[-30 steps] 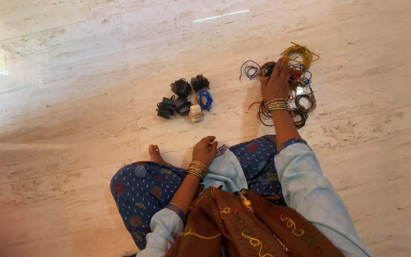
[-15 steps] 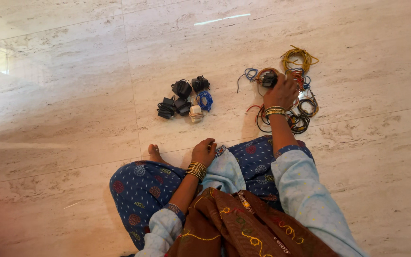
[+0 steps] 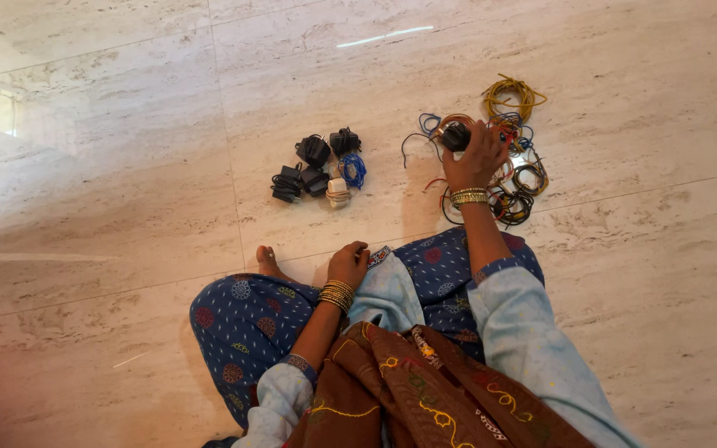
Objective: The person sits on the floor and organizes a pile of cables and power adapters. They pick up individual cables, untangle them, and coil them neatly by hand. The person handles several different colored cables and power bricks, placing each finished bundle on the floor.
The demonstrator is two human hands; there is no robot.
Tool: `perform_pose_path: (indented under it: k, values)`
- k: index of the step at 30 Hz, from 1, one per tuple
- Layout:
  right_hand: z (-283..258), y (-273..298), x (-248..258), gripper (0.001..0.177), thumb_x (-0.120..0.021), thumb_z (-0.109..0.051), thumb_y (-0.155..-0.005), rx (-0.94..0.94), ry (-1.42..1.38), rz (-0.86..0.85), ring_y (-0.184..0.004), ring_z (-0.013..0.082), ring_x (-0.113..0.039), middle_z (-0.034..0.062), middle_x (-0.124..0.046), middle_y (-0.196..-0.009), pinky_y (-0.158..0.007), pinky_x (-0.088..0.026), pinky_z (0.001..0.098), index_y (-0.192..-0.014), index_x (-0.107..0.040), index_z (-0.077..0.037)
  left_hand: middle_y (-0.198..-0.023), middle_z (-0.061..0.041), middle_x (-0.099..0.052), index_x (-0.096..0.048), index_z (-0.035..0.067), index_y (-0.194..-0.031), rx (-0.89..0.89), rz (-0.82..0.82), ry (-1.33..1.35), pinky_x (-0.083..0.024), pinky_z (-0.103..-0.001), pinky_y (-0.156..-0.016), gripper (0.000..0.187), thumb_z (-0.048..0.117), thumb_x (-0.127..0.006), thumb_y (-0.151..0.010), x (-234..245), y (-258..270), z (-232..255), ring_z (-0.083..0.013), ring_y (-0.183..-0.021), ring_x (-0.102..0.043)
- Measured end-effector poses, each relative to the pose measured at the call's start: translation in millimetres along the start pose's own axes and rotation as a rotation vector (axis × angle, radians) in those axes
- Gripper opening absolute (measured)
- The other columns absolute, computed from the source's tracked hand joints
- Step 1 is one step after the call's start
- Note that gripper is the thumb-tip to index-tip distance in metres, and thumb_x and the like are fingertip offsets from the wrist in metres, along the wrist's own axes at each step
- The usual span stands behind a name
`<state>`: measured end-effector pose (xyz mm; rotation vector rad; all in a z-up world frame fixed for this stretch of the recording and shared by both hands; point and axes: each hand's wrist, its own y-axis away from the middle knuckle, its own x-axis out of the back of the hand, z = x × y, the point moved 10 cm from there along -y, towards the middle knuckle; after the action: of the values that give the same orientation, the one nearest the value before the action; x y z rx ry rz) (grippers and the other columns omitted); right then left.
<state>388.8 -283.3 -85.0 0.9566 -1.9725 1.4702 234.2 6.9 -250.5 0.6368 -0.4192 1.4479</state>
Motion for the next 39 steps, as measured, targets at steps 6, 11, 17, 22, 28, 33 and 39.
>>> perform_pose_path:
  k: [6, 11, 17, 22, 28, 33, 39]
  values:
    - [-49, 82, 59, 0.057, -0.090, -0.023, -0.082, -0.242, -0.681, -0.363, -0.091, 0.0256, -0.072, 0.0124, -0.073, -0.105, -0.082, -0.057, 0.0363, -0.124, -0.057, -0.004, -0.117, -0.011, -0.072, -0.064, 0.006, -0.130, 0.051, -0.085, 0.525, -0.060, -0.034, -0.082, 0.039, 0.032, -0.064, -0.100, 12, 17, 39, -0.0206, -0.098, -0.073]
    - [-125, 164, 110, 0.057, -0.086, -0.023, -0.085, -0.160, -0.978, -0.562, -0.107, 0.0243, -0.075, 0.0129, -0.073, -0.118, -0.090, -0.061, 0.0361, -0.129, -0.055, -0.005, -0.131, -0.011, -0.066, -0.050, 0.008, -0.151, 0.076, -0.223, 0.993, -0.058, -0.032, -0.089, 0.056, 0.033, -0.063, -0.103, 12, 52, 77, -0.0156, -0.111, -0.066]
    - [-154, 198, 141, 0.054, -0.084, -0.017, -0.084, 0.042, -0.952, -0.557, -0.119, 0.0292, -0.065, 0.0168, -0.061, -0.136, -0.084, -0.060, 0.0347, -0.129, -0.058, -0.005, -0.125, -0.013, -0.067, -0.052, 0.006, -0.148, 0.183, -0.244, 1.185, -0.060, -0.035, -0.087, 0.055, 0.021, -0.069, -0.098, 26, 95, 56, -0.0204, -0.105, -0.068]
    - [-153, 212, 121, 0.038, -0.076, -0.014, -0.091, -0.046, -1.067, -0.684, -0.106, 0.0212, -0.072, 0.0102, -0.068, -0.127, -0.082, -0.061, 0.0317, -0.127, -0.065, -0.007, -0.129, -0.011, -0.064, -0.050, 0.004, -0.146, 0.209, -0.246, 1.333, -0.058, -0.036, -0.093, 0.053, 0.011, -0.067, -0.097, 24, 112, 36, -0.0193, -0.112, -0.066]
    - [-149, 211, 125, 0.031, -0.075, -0.011, -0.091, -0.070, -1.050, -0.638, -0.099, 0.0182, -0.073, 0.0090, -0.070, -0.117, -0.079, -0.062, 0.0296, -0.120, -0.068, -0.006, -0.129, -0.015, -0.063, -0.046, 0.011, -0.147, 0.231, -0.226, 1.394, -0.057, -0.038, -0.099, 0.057, 0.006, -0.065, -0.093, 25, 118, 36, -0.0222, -0.117, -0.064]
    - [-143, 206, 134, 0.039, -0.077, -0.010, -0.090, -0.060, -1.010, -0.650, -0.083, 0.0171, -0.065, 0.0080, -0.068, -0.101, -0.074, -0.055, 0.0300, -0.127, -0.069, -0.006, -0.133, -0.014, -0.062, -0.047, 0.003, -0.146, 0.218, -0.186, 1.324, -0.057, -0.038, -0.100, 0.054, 0.007, -0.067, -0.096, 21, 120, 38, -0.0225, -0.121, -0.063]
    - [-136, 209, 130, 0.032, -0.076, -0.009, -0.091, -0.085, -1.092, -0.669, -0.088, 0.0139, -0.067, 0.0063, -0.070, -0.109, -0.076, -0.056, 0.0281, -0.122, -0.069, -0.004, -0.133, -0.012, -0.064, -0.052, 0.003, -0.144, 0.168, -0.182, 1.300, -0.058, -0.037, -0.099, 0.051, 0.009, -0.069, -0.095, 13, 119, 35, -0.0211, -0.119, -0.063]
